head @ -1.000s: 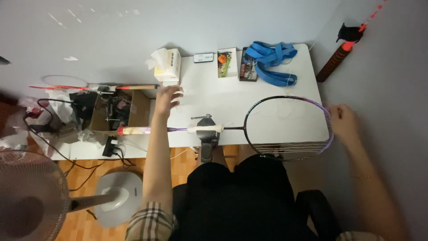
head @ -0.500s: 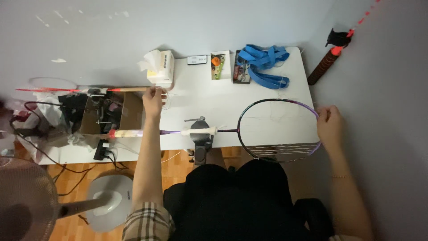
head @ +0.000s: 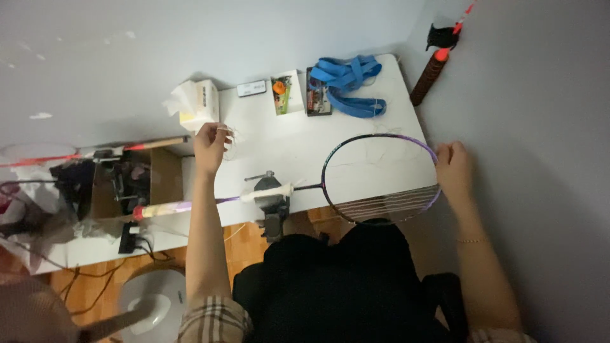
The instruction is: Thread string through the grommets of a badminton racket head mounted in a vise.
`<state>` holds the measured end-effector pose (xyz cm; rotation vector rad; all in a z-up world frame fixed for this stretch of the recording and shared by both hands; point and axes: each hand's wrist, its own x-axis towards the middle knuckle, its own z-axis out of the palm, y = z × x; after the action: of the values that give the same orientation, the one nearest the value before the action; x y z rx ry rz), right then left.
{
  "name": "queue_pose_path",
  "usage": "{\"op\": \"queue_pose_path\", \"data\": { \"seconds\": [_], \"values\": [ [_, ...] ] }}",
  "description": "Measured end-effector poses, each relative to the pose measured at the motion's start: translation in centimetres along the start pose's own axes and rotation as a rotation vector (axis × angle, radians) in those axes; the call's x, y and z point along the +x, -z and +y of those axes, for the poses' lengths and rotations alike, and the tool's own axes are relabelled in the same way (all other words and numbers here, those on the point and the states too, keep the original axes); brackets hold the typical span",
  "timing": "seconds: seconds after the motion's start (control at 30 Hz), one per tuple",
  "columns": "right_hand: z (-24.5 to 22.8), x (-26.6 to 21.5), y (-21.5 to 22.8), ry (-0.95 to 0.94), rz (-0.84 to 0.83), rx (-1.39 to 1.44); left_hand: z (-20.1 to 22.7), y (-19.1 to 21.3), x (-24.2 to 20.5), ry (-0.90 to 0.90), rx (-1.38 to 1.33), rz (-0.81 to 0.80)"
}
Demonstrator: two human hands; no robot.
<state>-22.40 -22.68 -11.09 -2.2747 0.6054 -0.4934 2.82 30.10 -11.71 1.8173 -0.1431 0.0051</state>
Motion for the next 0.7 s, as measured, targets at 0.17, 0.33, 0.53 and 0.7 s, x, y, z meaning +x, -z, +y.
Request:
{"op": "queue_pose_path", "data": {
  "seconds": [0.17, 0.33, 0.53, 0.7],
  "values": [
    [-0.6, -1.0, 1.3, -0.100, -0.095, -0.149, 2.5, -0.4, -1.1, 0.018, -0.016, -0.064],
    [-1.2, -0.8, 0.7, -0.022, -0.052, -0.134, 1.3, 0.1, -0.6, 0.012, -0.047, -0.055],
    [-0.4, -0.7, 0.2, -0.054, -0.055, -0.142, 0.4, 0.0, -0.6, 0.034, -0.020, -0.051],
    [-1.1, -1.0, -0.6, -0.004, 0.030, -0.162, 0.4, 0.0, -0.7, 0.046, -0.034, -0.064]
  ]
}}
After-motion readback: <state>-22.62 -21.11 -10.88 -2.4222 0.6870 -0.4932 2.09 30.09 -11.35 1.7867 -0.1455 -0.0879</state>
